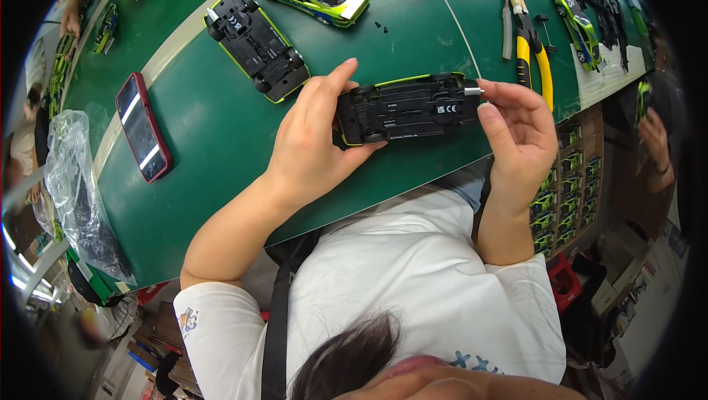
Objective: Assembling the plastic chassis and bodies of toy race cars at a factory production line.
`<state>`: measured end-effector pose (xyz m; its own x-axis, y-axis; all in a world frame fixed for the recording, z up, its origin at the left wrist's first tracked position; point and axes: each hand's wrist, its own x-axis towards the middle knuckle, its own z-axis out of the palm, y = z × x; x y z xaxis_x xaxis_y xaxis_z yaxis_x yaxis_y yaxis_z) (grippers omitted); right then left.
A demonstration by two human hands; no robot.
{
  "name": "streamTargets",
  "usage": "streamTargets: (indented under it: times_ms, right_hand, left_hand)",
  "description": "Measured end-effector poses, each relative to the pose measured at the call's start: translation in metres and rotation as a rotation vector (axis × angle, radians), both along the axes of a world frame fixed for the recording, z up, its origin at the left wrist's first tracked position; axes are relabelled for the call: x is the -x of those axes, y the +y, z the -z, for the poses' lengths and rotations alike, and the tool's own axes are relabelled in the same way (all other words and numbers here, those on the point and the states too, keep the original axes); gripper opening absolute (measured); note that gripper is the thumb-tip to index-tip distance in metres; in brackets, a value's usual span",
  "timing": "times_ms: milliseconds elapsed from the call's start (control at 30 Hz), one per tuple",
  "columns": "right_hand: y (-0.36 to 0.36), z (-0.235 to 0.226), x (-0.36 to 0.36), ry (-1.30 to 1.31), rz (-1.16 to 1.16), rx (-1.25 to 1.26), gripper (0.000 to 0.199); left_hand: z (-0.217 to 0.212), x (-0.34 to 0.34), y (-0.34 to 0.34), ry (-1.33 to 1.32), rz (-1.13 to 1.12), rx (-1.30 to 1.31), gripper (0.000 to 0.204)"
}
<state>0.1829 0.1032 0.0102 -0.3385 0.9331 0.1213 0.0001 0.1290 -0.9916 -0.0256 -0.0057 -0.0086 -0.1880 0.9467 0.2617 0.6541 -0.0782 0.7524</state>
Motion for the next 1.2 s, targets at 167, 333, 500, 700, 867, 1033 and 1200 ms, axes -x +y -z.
streamTargets:
  times_ms: [167,333,500,700,867,1033,1200]
  right_hand:
    - [0.009,0.001,0.012,0.145,0.014,0.108,0.033]
    - [0.018,0.0,0.012,0.292,-0.029,0.252,0.033]
    - [0.041,0.001,0.001,0.454,0.076,0.272,0.025]
    - [0.046,0.016,-0.013,0.234,0.323,0.056,0.021]
    - [0.038,0.03,-0.012,0.076,0.348,-0.004,0.019]
    - [0.029,0.03,-0.015,-0.131,0.294,-0.098,0.018]
    - [0.026,0.023,-0.015,-0.317,0.334,-0.44,0.018]
  left_hand:
    - [0.002,0.001,-0.001,0.016,0.006,-0.032,0.089]
    - [0.003,0.003,0.0,0.024,0.01,-0.059,0.091]
    - [0.003,0.001,-0.004,-0.136,-0.034,0.04,0.092]
    - [0.0,0.004,-0.001,-0.04,0.028,0.018,0.089]
    - [0.001,0.004,-0.001,-0.01,0.03,-0.023,0.084]
    - [0.001,0.004,0.0,-0.014,0.025,-0.025,0.072]
    - [0.0,0.003,0.0,-0.033,0.01,-0.002,0.068]
